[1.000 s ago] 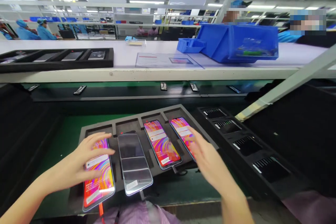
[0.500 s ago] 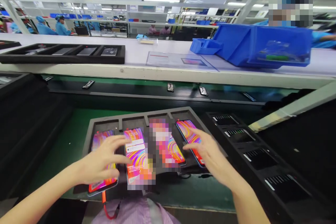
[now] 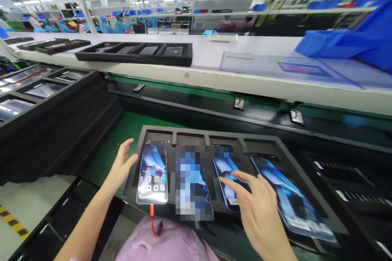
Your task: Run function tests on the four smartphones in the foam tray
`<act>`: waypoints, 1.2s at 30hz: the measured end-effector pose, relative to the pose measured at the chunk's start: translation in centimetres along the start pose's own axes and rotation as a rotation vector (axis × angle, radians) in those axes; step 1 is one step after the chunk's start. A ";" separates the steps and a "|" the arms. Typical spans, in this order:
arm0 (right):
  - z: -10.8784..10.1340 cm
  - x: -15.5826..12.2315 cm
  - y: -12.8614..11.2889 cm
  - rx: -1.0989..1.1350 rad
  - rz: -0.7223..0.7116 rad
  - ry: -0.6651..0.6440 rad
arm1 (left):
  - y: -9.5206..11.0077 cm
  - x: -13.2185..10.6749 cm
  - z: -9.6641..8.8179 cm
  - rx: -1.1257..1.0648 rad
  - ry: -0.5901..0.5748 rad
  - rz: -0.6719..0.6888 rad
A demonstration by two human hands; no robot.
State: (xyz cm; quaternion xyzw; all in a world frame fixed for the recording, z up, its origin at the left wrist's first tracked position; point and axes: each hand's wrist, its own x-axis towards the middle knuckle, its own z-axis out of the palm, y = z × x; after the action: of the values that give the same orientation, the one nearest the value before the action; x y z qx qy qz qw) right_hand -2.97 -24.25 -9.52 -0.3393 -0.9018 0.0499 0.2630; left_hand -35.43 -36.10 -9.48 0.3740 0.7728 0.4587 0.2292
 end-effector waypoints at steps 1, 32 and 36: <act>0.2 0.1 -0.7 0.028 -0.010 0.007 | -0.6 -0.8 0.2 -0.055 -0.050 -0.036; -1.6 -3.3 -1.1 0.005 0.265 0.052 | -1.4 -3.5 1.6 -0.147 0.000 -0.064; -1.8 -3.8 -1.1 -0.029 0.242 -0.082 | -0.5 -3.4 1.8 -0.147 0.047 -0.151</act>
State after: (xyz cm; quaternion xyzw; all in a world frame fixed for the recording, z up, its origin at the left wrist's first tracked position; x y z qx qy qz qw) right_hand -0.27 -27.66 -9.40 -0.4472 -0.8648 0.0818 0.2131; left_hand -32.27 -37.99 -10.78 0.2860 0.7682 0.5043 0.2716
